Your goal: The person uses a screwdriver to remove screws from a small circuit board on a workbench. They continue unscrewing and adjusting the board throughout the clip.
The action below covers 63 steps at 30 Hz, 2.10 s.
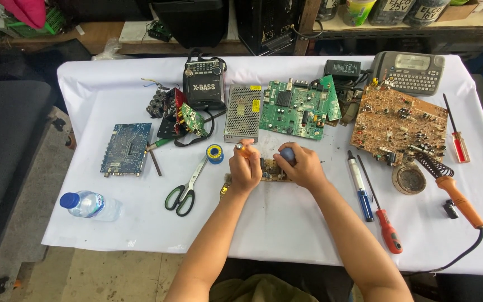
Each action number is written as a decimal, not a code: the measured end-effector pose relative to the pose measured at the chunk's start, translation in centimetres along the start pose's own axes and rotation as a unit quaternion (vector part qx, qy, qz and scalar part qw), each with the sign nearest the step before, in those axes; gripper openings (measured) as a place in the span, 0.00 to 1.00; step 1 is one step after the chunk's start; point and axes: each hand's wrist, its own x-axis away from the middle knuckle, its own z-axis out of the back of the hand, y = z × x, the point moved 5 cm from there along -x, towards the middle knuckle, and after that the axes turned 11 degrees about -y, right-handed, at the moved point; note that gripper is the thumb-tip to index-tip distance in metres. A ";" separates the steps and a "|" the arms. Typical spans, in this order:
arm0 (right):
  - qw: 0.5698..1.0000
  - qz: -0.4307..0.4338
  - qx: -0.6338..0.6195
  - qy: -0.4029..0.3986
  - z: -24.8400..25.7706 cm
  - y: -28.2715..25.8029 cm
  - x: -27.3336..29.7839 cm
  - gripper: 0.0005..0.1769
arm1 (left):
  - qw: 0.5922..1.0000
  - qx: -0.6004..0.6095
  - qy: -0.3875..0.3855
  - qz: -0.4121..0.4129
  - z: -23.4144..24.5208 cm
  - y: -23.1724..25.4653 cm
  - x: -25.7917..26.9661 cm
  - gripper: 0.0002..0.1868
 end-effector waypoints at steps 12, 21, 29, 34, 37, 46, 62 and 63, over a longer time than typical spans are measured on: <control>0.993 0.048 0.103 0.016 -0.7 -0.6 -0.3 0.13 | 1.000 0.002 0.016 -0.008 -0.1 0.5 -0.3 0.08; 0.994 0.037 0.101 0.009 -0.9 -0.6 -0.3 0.14 | 0.996 0.069 -0.046 0.029 -1.1 0.3 -0.1 0.11; 0.995 0.018 0.097 0.019 -1.3 0.6 -0.2 0.17 | 0.995 0.078 -0.051 0.044 -1.2 -0.2 -0.1 0.11; 0.994 0.017 0.104 -0.007 -1.3 0.1 -0.4 0.16 | 0.993 0.084 -0.072 0.048 -1.8 -0.1 0.0 0.12; 0.994 0.017 0.104 -0.004 -1.2 0.1 -0.3 0.17 | 0.993 0.085 -0.072 0.048 -1.9 -0.1 -0.1 0.11; 0.995 0.010 0.103 -0.012 -1.2 0.2 -0.4 0.17 | 0.995 0.052 -0.058 0.068 -1.2 0.2 -0.4 0.13; 0.997 -0.080 -0.009 -0.006 -0.3 1.3 0.1 0.13 | 0.998 0.041 -0.028 0.028 -1.7 -2.0 1.2 0.13; 0.992 -0.120 -0.040 -0.010 -0.1 1.4 0.3 0.11 | 0.999 0.034 -0.007 0.017 -1.5 -2.3 1.4 0.12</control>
